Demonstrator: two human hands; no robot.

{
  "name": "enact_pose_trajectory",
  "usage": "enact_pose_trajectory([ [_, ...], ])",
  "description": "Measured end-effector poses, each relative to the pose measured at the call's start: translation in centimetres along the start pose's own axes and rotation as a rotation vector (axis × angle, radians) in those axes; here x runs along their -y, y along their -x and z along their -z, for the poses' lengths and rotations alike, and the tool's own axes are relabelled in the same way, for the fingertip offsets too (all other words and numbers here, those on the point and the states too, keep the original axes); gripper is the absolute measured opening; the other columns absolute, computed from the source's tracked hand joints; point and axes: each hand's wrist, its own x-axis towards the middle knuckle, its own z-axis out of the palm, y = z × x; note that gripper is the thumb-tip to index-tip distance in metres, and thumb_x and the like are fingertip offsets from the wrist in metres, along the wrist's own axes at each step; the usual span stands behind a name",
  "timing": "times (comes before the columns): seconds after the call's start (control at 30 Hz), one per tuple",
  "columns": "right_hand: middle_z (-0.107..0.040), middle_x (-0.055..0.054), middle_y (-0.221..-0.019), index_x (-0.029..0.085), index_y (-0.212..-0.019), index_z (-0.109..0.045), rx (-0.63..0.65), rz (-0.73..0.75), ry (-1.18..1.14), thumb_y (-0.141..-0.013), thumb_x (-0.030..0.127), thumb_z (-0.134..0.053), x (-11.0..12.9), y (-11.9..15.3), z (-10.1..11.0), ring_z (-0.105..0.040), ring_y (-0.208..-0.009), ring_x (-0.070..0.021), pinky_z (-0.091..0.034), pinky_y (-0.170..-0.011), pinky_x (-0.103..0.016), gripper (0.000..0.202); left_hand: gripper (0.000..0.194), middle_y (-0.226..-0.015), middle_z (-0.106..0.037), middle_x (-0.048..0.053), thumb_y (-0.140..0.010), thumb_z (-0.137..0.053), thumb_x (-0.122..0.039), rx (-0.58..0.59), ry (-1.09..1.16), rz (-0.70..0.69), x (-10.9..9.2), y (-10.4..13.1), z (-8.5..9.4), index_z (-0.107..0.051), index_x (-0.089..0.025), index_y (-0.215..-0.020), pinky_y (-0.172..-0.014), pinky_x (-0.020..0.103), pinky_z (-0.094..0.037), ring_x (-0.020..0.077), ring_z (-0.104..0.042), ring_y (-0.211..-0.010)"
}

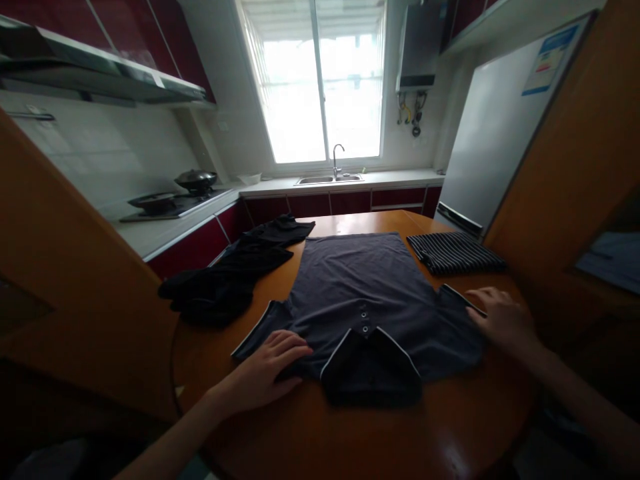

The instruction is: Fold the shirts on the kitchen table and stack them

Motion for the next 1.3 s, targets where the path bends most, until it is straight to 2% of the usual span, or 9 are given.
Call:
enact_pose_trajectory([
  [0.13, -0.062, -0.010, -0.125, 0.028, -0.124, -0.065, 0.175, 0.512, -0.270, -0.088, 0.034, -0.066, 7.4, 4.6, 1.8, -0.056, -0.117, -0.0289, -0.046, -0.099, -0.046, 0.036, 0.066, -0.141, -0.057, 0.009, -0.090, -0.069, -0.031, -0.005, -0.028, -0.102, -2.3, -1.1, -1.1, -0.041, -0.035, -0.149, -0.110, 0.049, -0.045, 0.0298, -0.050, -0.133],
  [0.27, -0.064, -0.009, -0.118, 0.025, -0.124, -0.063, 0.299, 0.752, -0.334, -0.084, 0.021, -0.071, 12.3, 7.9, 1.4, -0.057, -0.112, -0.0275, -0.044, -0.098, -0.045, 0.041, 0.047, -0.130, -0.066, 0.009, -0.097, -0.057, -0.020, -0.078, -0.070, -0.238, -3.6, -2.8, -3.0, -0.051, -0.029, -0.142, -0.104, 0.043, -0.053, 0.0258, -0.059, -0.125],
  [0.47, -0.065, -0.007, -0.093, 0.018, -0.100, -0.065, 0.148, 0.798, -0.426, -0.098, 0.013, -0.052, 13.0, 7.7, 1.0, -0.057, -0.091, -0.0205, -0.044, -0.085, -0.038, 0.015, 0.026, -0.108, -0.074, 0.008, -0.099, -0.052, -0.011, -0.259, 0.068, -0.341, -4.3, -3.7, -3.3, -0.062, -0.018, -0.121, -0.088, 0.030, -0.059, 0.0182, -0.070, -0.100],
  [0.67, -0.067, -0.004, -0.088, 0.021, -0.090, -0.068, 0.544, 0.816, -0.492, -0.098, 0.031, -0.061, 12.9, 7.1, 3.6, -0.060, -0.087, -0.0181, -0.045, -0.080, -0.033, 0.014, 0.022, -0.107, -0.075, 0.007, -0.100, -0.059, -0.029, 0.099, 0.193, -0.364, -5.5, -3.5, -0.5, -0.067, -0.021, -0.118, -0.086, 0.029, -0.056, 0.0200, -0.070, -0.099],
  [0.73, -0.069, -0.004, -0.089, 0.021, -0.091, -0.070, 0.612, 0.755, -0.564, -0.099, 0.034, -0.059, 13.3, 5.8, 3.5, -0.063, -0.087, -0.0173, -0.047, -0.080, -0.031, 0.019, 0.024, -0.109, -0.074, 0.007, -0.101, -0.056, -0.031, 0.124, 0.231, -0.287, -5.1, -4.9, 0.4, -0.068, -0.022, -0.120, -0.088, 0.027, -0.055, 0.0190, -0.070, -0.100],
  [0.9, -0.068, -0.012, -0.124, 0.019, -0.127, -0.065, 0.297, 0.472, -0.495, -0.101, 0.027, -0.044, 16.9, -1.5, -2.3, -0.059, -0.119, -0.0236, -0.043, -0.105, -0.040, 0.034, 0.040, -0.137, -0.063, 0.011, -0.107, -0.035, -0.033, -0.087, 0.129, -0.024, -1.6, -14.1, -2.1, -0.057, -0.018, -0.138, -0.109, 0.034, -0.043, 0.0202, -0.058, -0.127],
  [1.0, -0.041, -0.017, -0.157, 0.012, -0.150, -0.044, 0.359, 0.397, -0.263, -0.099, 0.031, -0.045, 18.5, -5.6, -7.7, -0.036, -0.146, -0.0272, -0.029, -0.118, -0.045, 0.055, 0.053, -0.161, -0.035, 0.013, -0.105, -0.038, -0.040, -0.025, -0.081, 0.087, 2.0, -19.2, -5.3, -0.038, -0.017, -0.153, -0.122, 0.048, -0.023, 0.0264, -0.028, -0.151],
  [1.13, -0.018, -0.012, -0.167, 0.015, -0.159, -0.028, 0.537, 0.238, -0.032, -0.103, 0.050, -0.030, 15.0, -9.4, -11.8, -0.013, -0.154, -0.0264, -0.012, -0.123, -0.052, 0.066, 0.065, -0.167, -0.019, 0.011, -0.105, -0.026, -0.054, 0.129, -0.154, 0.332, 9.4, -19.9, -5.9, -0.027, -0.019, -0.159, -0.123, 0.053, -0.013, 0.0267, -0.013, -0.155],
  [1.3, -0.021, -0.021, -0.165, 0.002, -0.156, -0.029, 0.457, -0.030, 0.123, -0.103, 0.045, -0.026, 10.7, -13.7, -13.1, -0.015, -0.154, -0.0297, -0.013, -0.122, -0.049, 0.068, 0.069, -0.165, -0.018, 0.022, -0.104, -0.024, -0.049, 0.110, -0.236, 0.612, 16.3, -19.3, -3.2, -0.027, -0.005, -0.157, -0.121, 0.055, -0.016, 0.0332, -0.015, -0.154],
])
